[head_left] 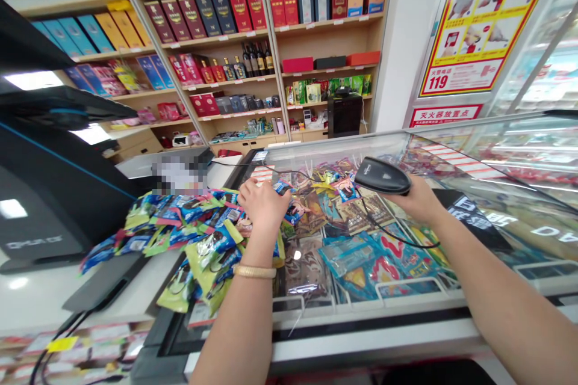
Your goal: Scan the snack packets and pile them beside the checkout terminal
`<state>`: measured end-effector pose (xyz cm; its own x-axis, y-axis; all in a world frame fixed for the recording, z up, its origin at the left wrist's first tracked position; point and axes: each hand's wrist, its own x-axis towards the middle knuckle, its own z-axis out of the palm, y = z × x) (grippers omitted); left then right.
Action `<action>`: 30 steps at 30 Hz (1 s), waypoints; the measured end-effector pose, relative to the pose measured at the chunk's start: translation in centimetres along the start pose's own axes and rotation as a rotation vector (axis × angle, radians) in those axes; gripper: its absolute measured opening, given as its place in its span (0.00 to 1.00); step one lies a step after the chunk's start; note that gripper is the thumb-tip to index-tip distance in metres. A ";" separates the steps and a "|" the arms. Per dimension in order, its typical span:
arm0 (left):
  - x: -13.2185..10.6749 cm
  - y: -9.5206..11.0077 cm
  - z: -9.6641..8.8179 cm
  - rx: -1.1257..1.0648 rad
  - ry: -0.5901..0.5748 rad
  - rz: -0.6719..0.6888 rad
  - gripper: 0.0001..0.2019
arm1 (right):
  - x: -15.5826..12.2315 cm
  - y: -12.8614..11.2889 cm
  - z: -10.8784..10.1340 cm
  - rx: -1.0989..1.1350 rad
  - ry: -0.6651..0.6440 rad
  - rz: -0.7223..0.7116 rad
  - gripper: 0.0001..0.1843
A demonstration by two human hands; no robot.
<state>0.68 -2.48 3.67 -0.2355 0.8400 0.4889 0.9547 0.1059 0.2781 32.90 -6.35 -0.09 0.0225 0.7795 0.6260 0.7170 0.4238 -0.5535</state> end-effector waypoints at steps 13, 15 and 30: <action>-2.5 4.8 2.0 -0.332 -0.037 0.404 0.28 | 0.3 1.7 0.0 -0.215 0.248 0.107 0.18; -3.0 6.6 3.1 -0.392 -0.185 0.564 0.30 | 0.2 1.9 0.1 -0.212 0.232 0.096 0.18; -3.4 10.1 7.7 -0.572 -0.439 0.482 0.31 | 0.2 1.6 0.3 -0.218 0.182 0.076 0.23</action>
<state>12.50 -0.12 -1.57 0.3747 0.8665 0.3298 0.6670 -0.4991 0.5533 33.82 -5.38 -1.05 0.1926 0.7015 0.6862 0.8408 0.2426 -0.4840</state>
